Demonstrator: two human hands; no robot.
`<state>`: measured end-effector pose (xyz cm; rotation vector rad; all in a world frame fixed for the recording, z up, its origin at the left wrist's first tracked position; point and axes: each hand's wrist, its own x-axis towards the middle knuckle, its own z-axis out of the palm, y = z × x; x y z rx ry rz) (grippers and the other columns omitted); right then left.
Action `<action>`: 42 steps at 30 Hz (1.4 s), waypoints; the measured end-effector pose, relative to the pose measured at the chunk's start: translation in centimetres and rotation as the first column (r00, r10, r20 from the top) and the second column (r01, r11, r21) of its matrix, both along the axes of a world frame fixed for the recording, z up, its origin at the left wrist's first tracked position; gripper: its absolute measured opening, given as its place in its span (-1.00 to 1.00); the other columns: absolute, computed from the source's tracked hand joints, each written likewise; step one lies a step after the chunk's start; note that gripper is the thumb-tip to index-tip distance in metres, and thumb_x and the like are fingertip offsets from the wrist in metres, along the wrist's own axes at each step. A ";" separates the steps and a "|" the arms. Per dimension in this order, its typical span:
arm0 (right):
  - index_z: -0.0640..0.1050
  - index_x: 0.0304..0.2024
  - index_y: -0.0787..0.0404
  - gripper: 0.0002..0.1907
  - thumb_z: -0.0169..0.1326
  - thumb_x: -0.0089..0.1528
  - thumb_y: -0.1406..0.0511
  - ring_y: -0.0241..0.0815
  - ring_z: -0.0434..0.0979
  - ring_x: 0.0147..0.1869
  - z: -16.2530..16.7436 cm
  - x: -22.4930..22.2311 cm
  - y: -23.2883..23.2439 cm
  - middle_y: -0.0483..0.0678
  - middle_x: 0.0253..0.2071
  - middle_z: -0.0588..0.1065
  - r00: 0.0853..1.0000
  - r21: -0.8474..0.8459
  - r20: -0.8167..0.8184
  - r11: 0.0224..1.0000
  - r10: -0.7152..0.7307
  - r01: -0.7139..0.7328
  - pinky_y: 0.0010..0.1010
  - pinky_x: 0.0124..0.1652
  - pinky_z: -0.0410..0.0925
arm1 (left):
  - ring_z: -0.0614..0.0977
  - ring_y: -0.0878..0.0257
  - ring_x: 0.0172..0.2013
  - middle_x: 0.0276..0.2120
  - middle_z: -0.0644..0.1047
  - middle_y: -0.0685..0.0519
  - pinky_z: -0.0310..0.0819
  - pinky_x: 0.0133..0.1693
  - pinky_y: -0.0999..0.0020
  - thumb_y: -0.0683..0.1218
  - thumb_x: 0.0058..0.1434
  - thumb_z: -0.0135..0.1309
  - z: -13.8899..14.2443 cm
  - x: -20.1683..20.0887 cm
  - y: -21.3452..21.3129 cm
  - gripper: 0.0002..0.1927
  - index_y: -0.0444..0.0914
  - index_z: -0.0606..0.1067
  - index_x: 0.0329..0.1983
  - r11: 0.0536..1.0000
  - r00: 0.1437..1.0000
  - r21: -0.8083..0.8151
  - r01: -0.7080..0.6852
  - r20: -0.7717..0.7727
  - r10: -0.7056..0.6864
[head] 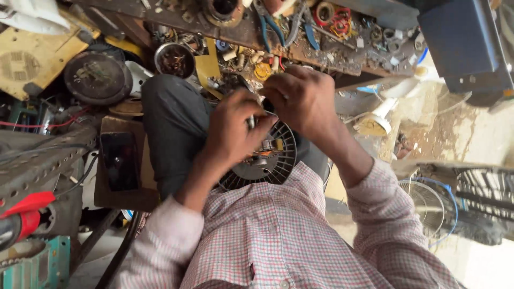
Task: The person winds copper wire around the stator of a fan motor by hand. They hold the motor housing in their left hand and wrap the wire with their right hand, repeatedly rotating the stator to continue the winding process.
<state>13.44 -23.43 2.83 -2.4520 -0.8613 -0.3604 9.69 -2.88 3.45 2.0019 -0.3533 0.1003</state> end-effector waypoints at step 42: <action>0.68 -0.45 0.05 -0.91 0.28 0.01 0.37 -0.11 0.51 -0.52 3.5 -5.0 1.0 -0.10 -0.54 0.52 0.951 -0.105 -0.109 0.948 0.290 -0.301 -0.19 -0.56 0.32 | 0.70 0.12 -0.22 -0.28 0.66 0.00 0.57 -0.12 0.23 -0.06 0.18 0.25 0.4 2.4 2.5 -0.85 -0.25 0.65 -0.31 0.943 0.925 0.001 0.333 -0.193 -0.326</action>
